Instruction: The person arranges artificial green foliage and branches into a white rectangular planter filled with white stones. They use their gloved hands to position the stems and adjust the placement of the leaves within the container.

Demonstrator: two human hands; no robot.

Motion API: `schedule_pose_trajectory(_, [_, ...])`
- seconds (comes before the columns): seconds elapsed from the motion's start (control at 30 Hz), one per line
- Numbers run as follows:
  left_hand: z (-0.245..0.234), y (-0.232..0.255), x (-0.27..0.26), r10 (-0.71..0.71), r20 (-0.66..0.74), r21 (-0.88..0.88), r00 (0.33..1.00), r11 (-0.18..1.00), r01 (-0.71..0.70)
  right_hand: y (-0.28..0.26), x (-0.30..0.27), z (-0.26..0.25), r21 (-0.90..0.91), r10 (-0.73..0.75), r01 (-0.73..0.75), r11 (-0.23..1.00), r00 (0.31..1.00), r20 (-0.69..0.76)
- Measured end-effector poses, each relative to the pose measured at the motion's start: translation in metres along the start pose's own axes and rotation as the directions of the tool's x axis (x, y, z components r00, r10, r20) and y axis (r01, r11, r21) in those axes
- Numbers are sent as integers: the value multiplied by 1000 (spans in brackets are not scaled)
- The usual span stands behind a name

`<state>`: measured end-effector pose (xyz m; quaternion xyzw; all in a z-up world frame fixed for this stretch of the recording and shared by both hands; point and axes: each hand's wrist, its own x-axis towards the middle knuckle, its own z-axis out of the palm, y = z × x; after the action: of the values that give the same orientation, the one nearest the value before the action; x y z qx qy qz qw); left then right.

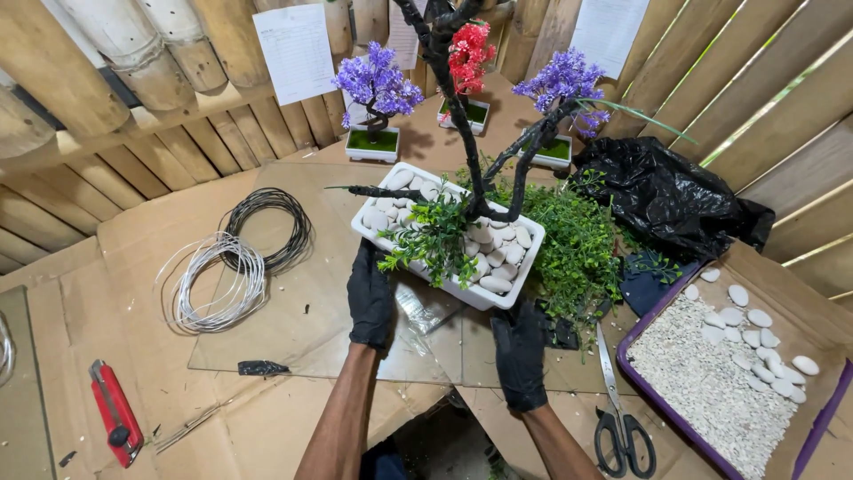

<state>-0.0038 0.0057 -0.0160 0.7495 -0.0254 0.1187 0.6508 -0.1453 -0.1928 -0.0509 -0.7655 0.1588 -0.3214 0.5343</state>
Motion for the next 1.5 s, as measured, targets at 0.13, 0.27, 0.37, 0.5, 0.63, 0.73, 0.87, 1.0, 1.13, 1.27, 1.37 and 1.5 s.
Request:
schedule_pose_trajectory(0.13, [0,13,-5,-36,2,-29,999,999,36,-25,2,-2,46,22,-23,999,1000,13])
schedule_pose_trajectory(0.27, [0,5,-3,-12,-7,-83,1000,997,11,-38,2,-2,21,-10,10,1000,1000,14])
schedule_pose_trajectory(0.37, [1,0,-2,8,-8,-72,1000,997,-9,-41,3,-1,30,1,-1,1000,1000,13])
schedule_pose_trajectory(0.5, [0,5,-2,-39,-13,-77,999,996,38,-36,4,0,-28,-27,27,999,1000,-3])
schedule_pose_trajectory(0.63, [-2,18,-4,-64,-4,-129,998,990,63,-44,3,1,46,42,-42,998,999,9])
schedule_pose_trajectory(0.73, [-2,23,-4,-94,-14,-146,995,985,91,-52,2,1,84,37,-39,996,999,25])
schedule_pose_trajectory(0.87, [-2,16,-3,-89,5,-120,996,989,89,-52,2,1,103,48,-50,993,999,18])
schedule_pose_trajectory(1.0, [-6,28,-2,-162,19,2,987,987,162,-29,4,3,30,-9,9,1000,1000,-7])
schedule_pose_trajectory(1.13, [-6,33,-4,-158,18,12,987,987,158,-33,6,0,15,-5,5,1000,1000,-8])
schedule_pose_trajectory(1.27, [-4,25,-3,-170,19,-3,985,985,170,-29,7,-1,3,-48,48,999,999,-15])
schedule_pose_trajectory(1.37, [-4,26,-4,-162,16,-6,987,987,162,-30,7,1,40,-43,44,998,999,-18])
schedule_pose_trajectory(1.5, [-4,28,-6,-146,8,18,989,989,146,-24,6,0,43,-55,56,998,998,-14])
